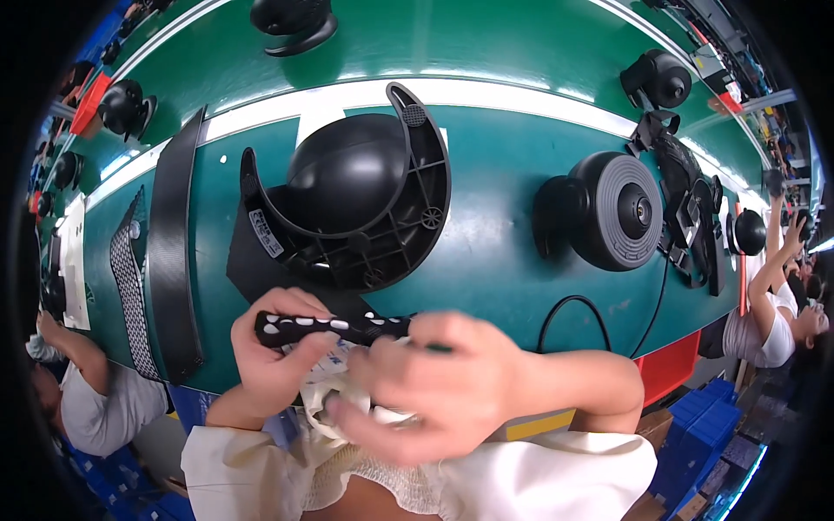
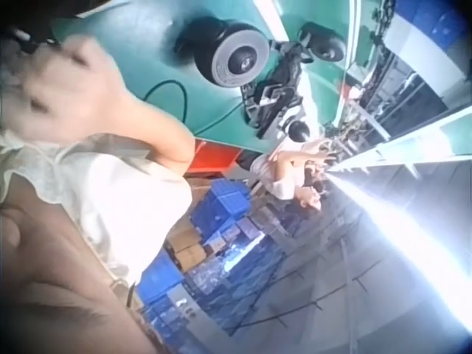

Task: Assembling components of a headset by manually fitting plastic housings and foam padding at a factory workstation.

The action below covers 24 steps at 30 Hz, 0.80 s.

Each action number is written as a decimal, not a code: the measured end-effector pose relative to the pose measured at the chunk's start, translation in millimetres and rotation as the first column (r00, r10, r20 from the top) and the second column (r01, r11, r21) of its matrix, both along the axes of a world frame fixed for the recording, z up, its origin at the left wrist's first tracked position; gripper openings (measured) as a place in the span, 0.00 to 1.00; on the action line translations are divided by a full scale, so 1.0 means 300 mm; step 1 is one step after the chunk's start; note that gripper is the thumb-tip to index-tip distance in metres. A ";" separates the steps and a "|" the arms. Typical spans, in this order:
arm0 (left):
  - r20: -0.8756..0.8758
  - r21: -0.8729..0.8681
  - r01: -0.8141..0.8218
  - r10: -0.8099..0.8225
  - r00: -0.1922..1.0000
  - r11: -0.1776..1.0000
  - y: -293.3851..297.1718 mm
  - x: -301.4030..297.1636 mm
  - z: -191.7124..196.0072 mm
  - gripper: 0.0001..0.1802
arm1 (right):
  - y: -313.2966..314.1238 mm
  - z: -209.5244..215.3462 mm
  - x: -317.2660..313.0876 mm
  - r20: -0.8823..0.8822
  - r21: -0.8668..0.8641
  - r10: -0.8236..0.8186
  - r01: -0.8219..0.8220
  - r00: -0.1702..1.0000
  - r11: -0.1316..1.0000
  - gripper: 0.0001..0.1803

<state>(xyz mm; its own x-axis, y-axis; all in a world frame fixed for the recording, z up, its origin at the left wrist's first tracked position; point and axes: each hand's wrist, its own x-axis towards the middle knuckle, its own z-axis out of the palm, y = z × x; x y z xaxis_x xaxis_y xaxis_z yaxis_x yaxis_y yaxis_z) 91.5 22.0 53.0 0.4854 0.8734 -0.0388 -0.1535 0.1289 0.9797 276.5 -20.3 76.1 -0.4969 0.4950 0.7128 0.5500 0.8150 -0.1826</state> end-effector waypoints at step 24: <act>0.472 0.003 0.266 -0.236 0.850 0.964 0.036 0.026 -0.075 0.10 | 0.121 0.094 0.068 -0.215 -0.750 -0.183 -0.042 0.959 0.660 0.22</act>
